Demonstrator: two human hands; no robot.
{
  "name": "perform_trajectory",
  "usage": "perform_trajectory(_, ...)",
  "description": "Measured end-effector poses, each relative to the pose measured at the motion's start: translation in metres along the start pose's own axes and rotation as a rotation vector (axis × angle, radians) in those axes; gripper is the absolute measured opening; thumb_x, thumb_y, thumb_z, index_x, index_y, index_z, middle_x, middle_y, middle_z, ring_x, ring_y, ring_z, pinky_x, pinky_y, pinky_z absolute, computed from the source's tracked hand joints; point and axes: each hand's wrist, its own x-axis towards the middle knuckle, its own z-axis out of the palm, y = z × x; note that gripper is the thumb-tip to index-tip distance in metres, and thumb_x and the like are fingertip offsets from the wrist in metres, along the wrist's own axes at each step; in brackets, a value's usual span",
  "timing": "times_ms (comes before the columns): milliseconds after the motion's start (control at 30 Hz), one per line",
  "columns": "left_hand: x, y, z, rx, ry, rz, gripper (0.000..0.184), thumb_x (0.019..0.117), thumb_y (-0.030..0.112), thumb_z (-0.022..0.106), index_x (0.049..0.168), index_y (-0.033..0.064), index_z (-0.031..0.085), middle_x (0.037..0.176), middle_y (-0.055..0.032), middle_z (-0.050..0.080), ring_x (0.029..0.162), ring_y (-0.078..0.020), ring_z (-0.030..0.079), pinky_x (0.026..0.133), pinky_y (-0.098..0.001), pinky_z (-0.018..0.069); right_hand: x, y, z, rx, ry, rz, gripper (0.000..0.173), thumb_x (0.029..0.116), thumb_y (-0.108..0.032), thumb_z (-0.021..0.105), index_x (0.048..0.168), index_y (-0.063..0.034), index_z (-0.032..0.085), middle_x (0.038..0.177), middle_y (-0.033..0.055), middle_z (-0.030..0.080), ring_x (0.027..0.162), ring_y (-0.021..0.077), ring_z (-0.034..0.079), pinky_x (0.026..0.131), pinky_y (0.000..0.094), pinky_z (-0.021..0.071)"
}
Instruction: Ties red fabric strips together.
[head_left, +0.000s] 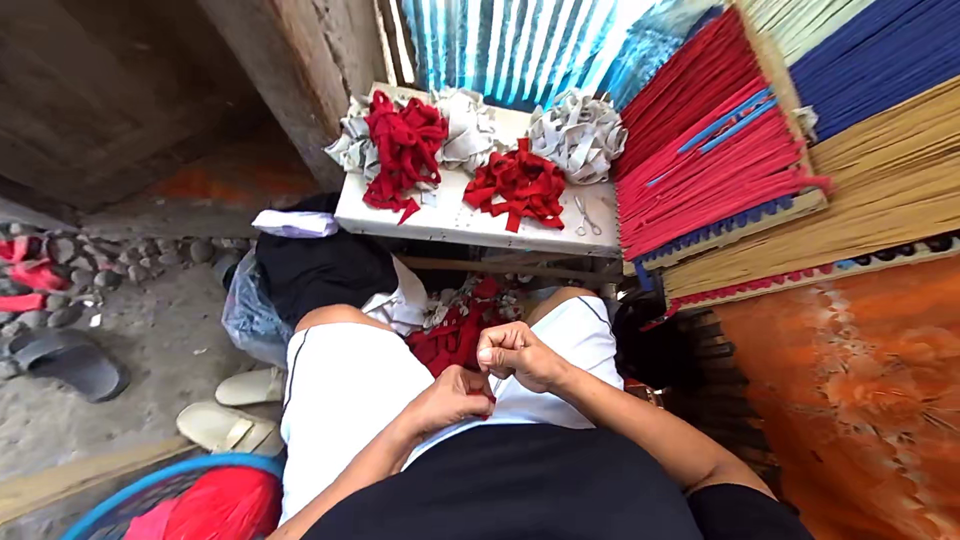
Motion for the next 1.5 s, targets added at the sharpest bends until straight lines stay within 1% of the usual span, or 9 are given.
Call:
perform_trajectory(167,0.005,-0.008,0.001,-0.035,0.064,0.006,0.017,0.0908,0.02,0.069,0.076,0.0127,0.071,0.058,0.01,0.057,0.05,0.0021,0.048,0.048,-0.0193,0.0395,0.011,0.005,-0.027,0.056,0.031,0.162,0.02,0.1014,-0.01,0.051,0.084,-0.0119,0.06,0.061,-0.0088,0.048,0.05,0.002,0.041,0.048,0.0208,0.0343)
perform_trajectory(267,0.008,-0.008,-0.002,-0.293,0.116,-0.084,0.018,0.0971,0.017,0.063,0.082,0.0109,0.07,0.053,0.0087,0.045,0.041,0.0014,0.034,0.039,-0.0164,0.028,0.021,-0.005,-0.066,-0.333,0.133,0.213,0.02,0.1019,-0.013,0.056,0.095,0.0003,0.069,0.078,-0.0002,0.066,0.07,0.0055,0.062,0.069,0.0256,0.0539)
perform_trajectory(467,0.013,-0.008,-0.001,-0.468,0.175,-0.214,0.031,0.1071,0.02,0.047,0.082,0.0125,0.065,0.053,0.0076,0.041,0.04,0.0005,0.03,0.038,-0.0161,0.0252,0.051,-0.049,-0.176,-1.063,0.661,0.417,0.028,0.1037,-0.018,0.056,0.113,0.0035,0.07,0.108,0.0225,0.07,0.102,0.0343,0.068,0.094,0.0542,0.0533)
perform_trajectory(633,0.019,-0.011,-0.003,-0.308,0.342,-0.115,0.016,0.1008,0.015,0.059,0.092,0.0091,0.07,0.065,0.0055,0.056,0.045,-0.0009,0.039,0.041,-0.0178,0.0332,0.062,-0.069,-0.261,-1.338,0.949,0.697,0.047,0.0995,-0.022,0.061,0.136,0.0084,0.057,0.145,0.0377,0.046,0.135,0.0545,0.046,0.105,0.0692,0.0411)
perform_trajectory(767,0.017,-0.001,-0.005,-0.234,0.462,-0.085,0.012,0.0997,0.012,0.063,0.103,0.0038,0.072,0.083,0.0022,0.068,0.055,-0.0028,0.056,0.048,-0.0189,0.0486,0.069,-0.063,-0.29,-1.387,0.91,0.78,0.053,0.0951,-0.02,0.064,0.137,0.0097,0.055,0.15,0.0384,0.04,0.14,0.0566,0.038,0.108,0.074,0.0342)
perform_trajectory(933,0.015,-0.003,-0.004,-0.322,0.507,-0.045,0.015,0.0958,0.004,0.069,0.11,0.0,0.07,0.091,-0.0053,0.072,0.061,-0.0077,0.064,0.05,-0.0216,0.0534,0.083,-0.065,-0.297,-1.356,0.903,0.797,0.05,0.0863,-0.007,0.069,0.131,0.0107,0.057,0.135,0.0381,0.054,0.129,0.055,0.051,0.101,0.0743,0.0394)
perform_trajectory(1267,0.013,-0.001,-0.004,-0.418,0.365,0.083,0.036,0.096,-0.001,0.066,0.132,0.002,0.062,0.106,-0.0105,0.073,0.076,-0.0128,0.07,0.06,-0.0237,0.0584,0.081,-0.067,-0.297,-1.296,0.822,0.953,0.042,0.094,-0.013,0.064,0.122,0.0175,0.056,0.131,0.0394,0.055,0.126,0.0514,0.054,0.101,0.0687,0.0415)
perform_trajectory(1400,0.01,-0.002,-0.003,-0.386,0.303,0.15,0.028,0.0944,0.001,0.07,0.123,-0.0008,0.068,0.11,-0.0089,0.073,0.077,-0.0098,0.069,0.067,-0.0238,0.0592,0.059,-0.058,-0.291,-0.895,0.936,0.703,0.026,0.0991,-0.015,0.054,0.119,0.0019,0.058,0.086,0.0066,0.064,0.06,0.0106,0.057,0.056,0.028,0.0504)
perform_trajectory(1500,0.007,0.0,-0.002,-0.34,0.274,0.189,0.027,0.092,0.002,0.073,0.119,0.0008,0.071,0.095,-0.0054,0.073,0.072,-0.0075,0.065,0.069,-0.0232,0.0577,0.036,-0.07,-0.24,-0.483,0.805,0.348,0.012,0.102,-0.011,0.051,0.111,-0.0079,0.057,0.078,-0.0018,0.069,0.056,0.0054,0.061,0.053,0.0213,0.052)
